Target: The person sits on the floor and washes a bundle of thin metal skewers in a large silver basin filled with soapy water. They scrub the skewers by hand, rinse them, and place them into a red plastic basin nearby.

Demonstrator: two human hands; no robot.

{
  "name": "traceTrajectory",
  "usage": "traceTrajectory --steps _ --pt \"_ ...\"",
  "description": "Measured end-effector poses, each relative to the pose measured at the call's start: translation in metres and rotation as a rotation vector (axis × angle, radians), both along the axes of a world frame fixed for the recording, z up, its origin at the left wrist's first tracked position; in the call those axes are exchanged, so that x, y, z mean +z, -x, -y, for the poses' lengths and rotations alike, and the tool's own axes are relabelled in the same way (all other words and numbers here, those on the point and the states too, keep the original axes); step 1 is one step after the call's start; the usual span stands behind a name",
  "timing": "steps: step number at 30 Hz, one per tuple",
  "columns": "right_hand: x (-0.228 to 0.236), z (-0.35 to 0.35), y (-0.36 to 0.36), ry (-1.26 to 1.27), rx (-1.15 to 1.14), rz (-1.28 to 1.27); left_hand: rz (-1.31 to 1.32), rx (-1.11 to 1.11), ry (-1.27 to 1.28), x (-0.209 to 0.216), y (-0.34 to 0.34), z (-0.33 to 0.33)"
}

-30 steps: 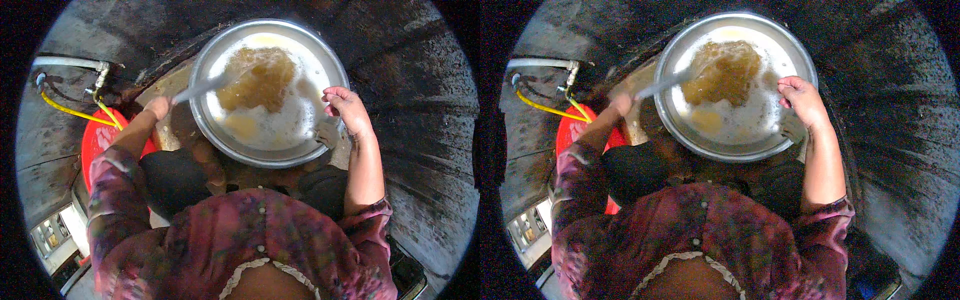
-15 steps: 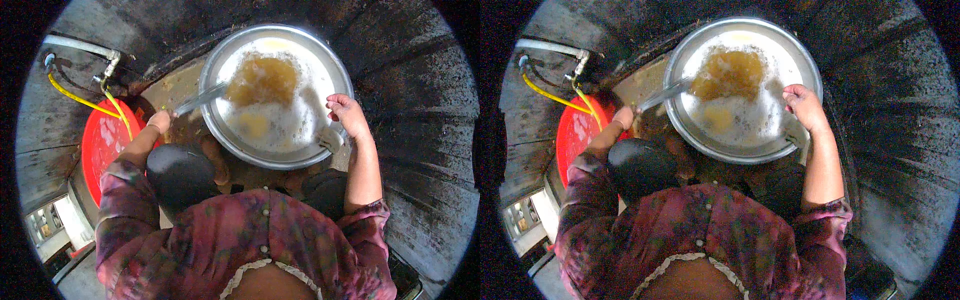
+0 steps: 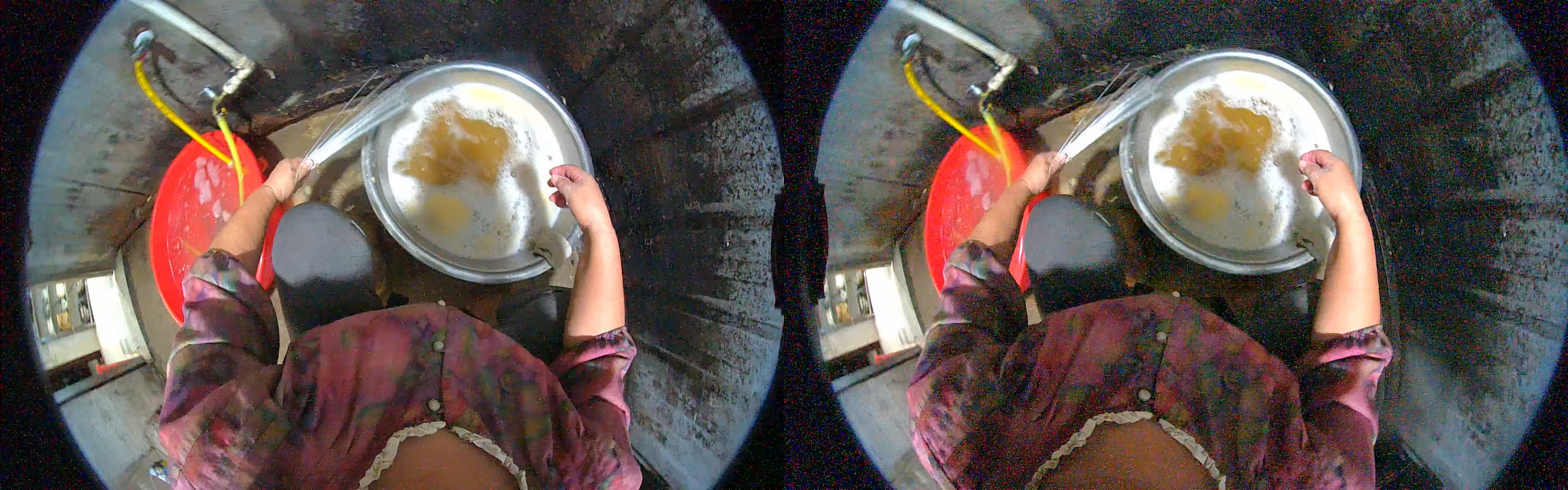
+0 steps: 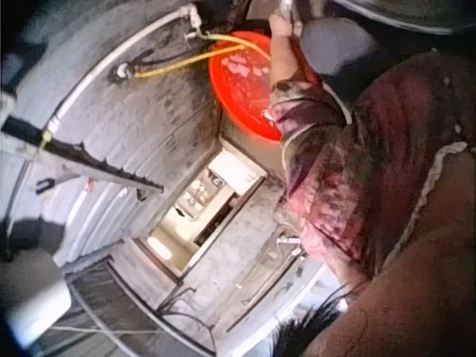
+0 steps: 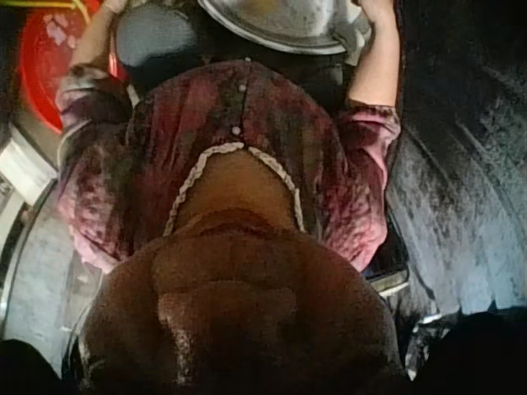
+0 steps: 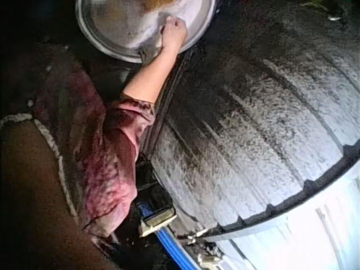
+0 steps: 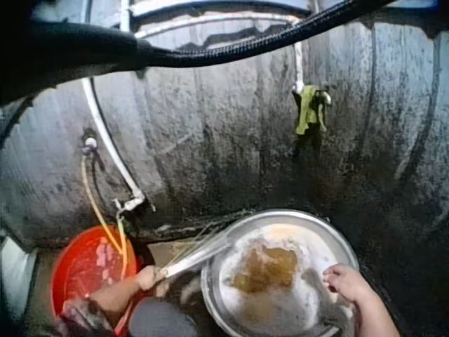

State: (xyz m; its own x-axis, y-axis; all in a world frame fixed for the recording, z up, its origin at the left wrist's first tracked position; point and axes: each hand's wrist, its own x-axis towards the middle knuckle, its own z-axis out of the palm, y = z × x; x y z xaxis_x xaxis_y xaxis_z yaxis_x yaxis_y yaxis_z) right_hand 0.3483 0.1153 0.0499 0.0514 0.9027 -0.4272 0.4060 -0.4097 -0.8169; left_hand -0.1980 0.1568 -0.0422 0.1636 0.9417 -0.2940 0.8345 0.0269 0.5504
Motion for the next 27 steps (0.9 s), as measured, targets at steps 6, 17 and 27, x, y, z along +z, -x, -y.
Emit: traceTrajectory --steps 6,17,27 --pt "-0.003 -0.016 0.031 0.049 -0.026 -0.278 0.252 0.205 -0.040 0.076 0.020 0.044" --pt "0.061 -0.004 0.178 -0.048 0.417 -0.868 0.664 0.230 -0.104 0.174 -0.094 0.118" --pt "0.090 0.010 0.192 -0.314 -0.045 -1.205 0.952 0.319 -0.153 0.143 -0.197 0.162"
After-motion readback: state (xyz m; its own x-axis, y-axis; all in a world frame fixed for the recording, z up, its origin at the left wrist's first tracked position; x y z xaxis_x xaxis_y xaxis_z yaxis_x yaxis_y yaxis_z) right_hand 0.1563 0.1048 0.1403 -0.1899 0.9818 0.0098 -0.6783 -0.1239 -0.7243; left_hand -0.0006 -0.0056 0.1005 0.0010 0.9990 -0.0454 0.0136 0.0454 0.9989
